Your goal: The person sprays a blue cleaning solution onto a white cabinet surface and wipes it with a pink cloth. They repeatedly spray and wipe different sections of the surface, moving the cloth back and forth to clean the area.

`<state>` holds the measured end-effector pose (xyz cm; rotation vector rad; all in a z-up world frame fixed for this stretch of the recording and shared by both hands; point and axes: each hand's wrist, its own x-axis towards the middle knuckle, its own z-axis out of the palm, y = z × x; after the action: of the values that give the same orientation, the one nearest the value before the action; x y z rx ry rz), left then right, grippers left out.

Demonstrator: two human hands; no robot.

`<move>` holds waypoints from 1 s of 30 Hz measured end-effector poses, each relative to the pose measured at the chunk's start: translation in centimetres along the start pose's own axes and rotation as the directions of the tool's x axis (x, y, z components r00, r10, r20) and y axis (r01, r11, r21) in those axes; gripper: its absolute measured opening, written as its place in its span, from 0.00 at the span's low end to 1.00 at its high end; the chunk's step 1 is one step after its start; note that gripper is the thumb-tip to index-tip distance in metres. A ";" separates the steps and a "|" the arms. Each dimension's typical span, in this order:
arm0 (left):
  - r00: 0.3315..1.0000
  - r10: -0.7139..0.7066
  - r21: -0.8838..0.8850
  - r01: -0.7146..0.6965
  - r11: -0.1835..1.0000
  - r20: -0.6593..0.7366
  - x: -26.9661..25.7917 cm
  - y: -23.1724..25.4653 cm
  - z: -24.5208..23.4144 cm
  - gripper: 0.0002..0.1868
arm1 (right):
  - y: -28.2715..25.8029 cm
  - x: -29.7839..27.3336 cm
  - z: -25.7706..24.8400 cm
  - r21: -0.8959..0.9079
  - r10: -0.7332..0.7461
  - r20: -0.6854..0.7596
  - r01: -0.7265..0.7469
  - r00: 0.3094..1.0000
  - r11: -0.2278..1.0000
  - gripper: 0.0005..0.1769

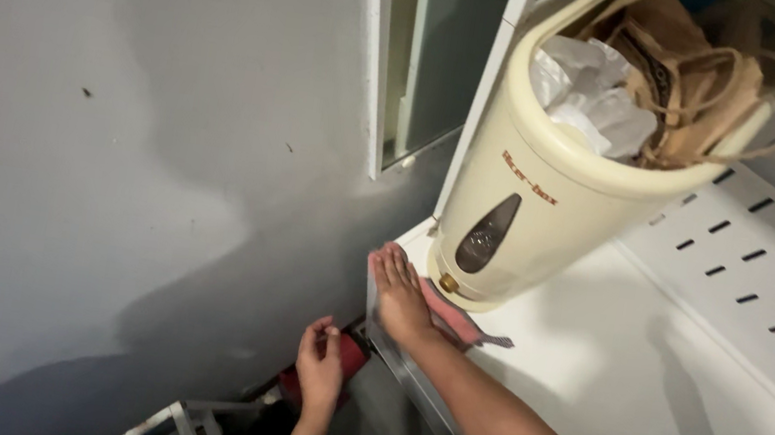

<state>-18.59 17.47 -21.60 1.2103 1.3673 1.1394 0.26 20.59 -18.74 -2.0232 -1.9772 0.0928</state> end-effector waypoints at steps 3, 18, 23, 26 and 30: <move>1.000 0.000 0.023 0.000 1.000 -0.009 0.6 0.3 -1.1 0.14 | 0.1 4.1 0.7 0.077 0.016 -0.055 -0.012 0.998 0.997 0.34; 0.953 0.109 0.274 -0.189 0.943 0.283 -1.6 4.0 3.2 0.16 | 0.9 -9.0 -3.5 0.042 -0.099 -0.005 0.099 0.995 0.994 0.34; 0.872 0.252 0.322 -0.403 0.857 0.420 -3.3 5.8 4.8 0.20 | 1.2 -15.6 -7.7 0.015 0.005 0.081 -0.007 0.997 1.000 0.37; 0.840 0.044 0.558 -0.397 0.729 0.540 -4.7 8.2 5.4 0.29 | 1.0 -18.6 -10.7 0.215 0.181 0.086 -0.195 0.980 0.957 0.31; 0.774 -0.072 0.670 -0.493 0.555 0.629 -5.8 10.1 6.1 0.33 | 4.7 -20.6 -13.1 0.030 0.406 0.121 -0.412 0.906 0.911 0.43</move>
<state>-11.02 12.74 -11.87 2.2508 1.2386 0.0991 7.24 -2.01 -11.03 -2.4119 -1.5537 0.3577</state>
